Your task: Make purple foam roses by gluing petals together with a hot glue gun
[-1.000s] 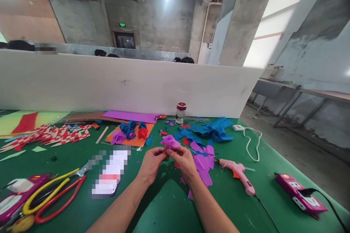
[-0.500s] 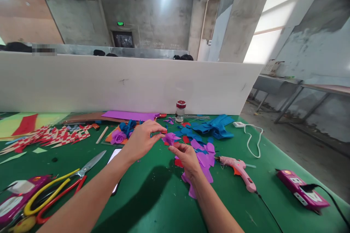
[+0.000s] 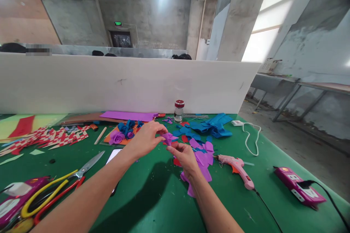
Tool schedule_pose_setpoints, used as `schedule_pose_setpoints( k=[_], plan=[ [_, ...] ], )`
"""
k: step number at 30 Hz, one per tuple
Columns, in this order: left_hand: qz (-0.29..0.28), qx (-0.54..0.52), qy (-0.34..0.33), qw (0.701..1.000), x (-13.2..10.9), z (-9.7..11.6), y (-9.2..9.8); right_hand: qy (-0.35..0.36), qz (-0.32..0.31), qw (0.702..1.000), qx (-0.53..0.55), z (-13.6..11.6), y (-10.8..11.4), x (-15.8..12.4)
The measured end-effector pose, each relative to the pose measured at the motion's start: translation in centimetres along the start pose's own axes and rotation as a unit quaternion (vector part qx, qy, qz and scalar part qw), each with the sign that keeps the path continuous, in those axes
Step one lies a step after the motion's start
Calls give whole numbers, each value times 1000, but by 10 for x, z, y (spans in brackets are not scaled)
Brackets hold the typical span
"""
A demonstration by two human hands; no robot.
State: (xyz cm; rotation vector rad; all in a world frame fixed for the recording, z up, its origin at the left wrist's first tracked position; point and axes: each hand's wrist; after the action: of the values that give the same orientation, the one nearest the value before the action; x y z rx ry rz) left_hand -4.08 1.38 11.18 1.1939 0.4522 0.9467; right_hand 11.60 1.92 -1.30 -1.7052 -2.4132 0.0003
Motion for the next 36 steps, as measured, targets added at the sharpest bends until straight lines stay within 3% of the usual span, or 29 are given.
schedule_pose_setpoints(
  k=[10,26,30,33,36],
  plan=[
    [-16,15,-9,1000,2,1,0,6,4,1000,1,-1,0,1],
    [23,83,-84,993,0,2,-6,5,5,1000,12,4,-1,2],
    [68,50,-84,993,-12,12,6,104,45,992,-61,1,1,1],
    [159,38,-71,984,-35,21,19,227,95,957,-154,-6,2,-5],
    [237,49,-43,969,-65,21,24,300,100,923,-219,-11,-1,-11]
  ],
)
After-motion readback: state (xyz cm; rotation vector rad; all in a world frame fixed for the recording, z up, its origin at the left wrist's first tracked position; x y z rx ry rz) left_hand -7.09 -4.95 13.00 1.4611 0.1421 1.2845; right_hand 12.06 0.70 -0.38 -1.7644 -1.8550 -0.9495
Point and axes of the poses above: each hand's wrist, its own x-axis towards the middle knuckle, its own y-axis out of the back of the hand, z = x × y, and after that the axes turned 15 degrees about -z, right-handed
